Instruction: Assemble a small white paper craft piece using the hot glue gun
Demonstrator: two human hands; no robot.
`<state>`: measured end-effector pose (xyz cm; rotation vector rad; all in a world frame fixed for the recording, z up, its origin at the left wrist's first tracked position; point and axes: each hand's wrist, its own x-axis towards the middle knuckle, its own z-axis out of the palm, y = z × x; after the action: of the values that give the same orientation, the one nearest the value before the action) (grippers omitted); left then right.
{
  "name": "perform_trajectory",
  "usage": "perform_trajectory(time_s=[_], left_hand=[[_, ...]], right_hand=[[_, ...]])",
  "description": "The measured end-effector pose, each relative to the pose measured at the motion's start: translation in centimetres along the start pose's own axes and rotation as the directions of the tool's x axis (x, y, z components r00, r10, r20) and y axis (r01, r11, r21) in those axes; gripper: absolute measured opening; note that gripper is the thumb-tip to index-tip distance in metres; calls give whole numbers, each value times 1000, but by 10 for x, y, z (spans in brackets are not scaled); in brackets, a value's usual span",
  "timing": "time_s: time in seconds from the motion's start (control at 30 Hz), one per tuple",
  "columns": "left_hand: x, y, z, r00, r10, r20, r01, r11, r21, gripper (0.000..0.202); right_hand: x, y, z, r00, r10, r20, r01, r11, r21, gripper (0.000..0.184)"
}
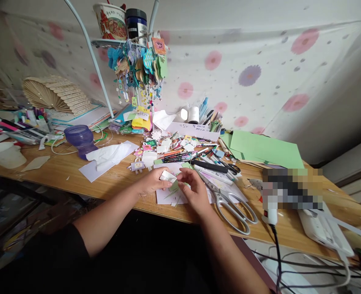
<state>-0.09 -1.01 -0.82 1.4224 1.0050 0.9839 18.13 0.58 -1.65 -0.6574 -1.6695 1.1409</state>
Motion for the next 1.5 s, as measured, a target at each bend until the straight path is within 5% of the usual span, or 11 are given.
perform_trajectory(time_s=[0.2,0.7,0.9,1.1,1.5], left_hand=[[0,1,1,1000,25,5,-25,999,26,25],[-2,10,3,999,50,-9,-45,953,299,17],[2,5,2,994,86,-72,-73,984,160,25],[1,5,3,989,79,-125,-70,995,72,26],[2,0,2,990,70,-119,-66,997,37,31]], right_hand=[[2,2,0,991,135,-8,-135,990,-34,18],[6,-1,4,988,155,-21,-157,979,-128,24],[5,4,4,996,66,-55,-73,989,-129,18],[4,5,2,982,-183,-51,165,957,-239,18],[5,-1,3,964,-261,-44,222,889,-399,2]])
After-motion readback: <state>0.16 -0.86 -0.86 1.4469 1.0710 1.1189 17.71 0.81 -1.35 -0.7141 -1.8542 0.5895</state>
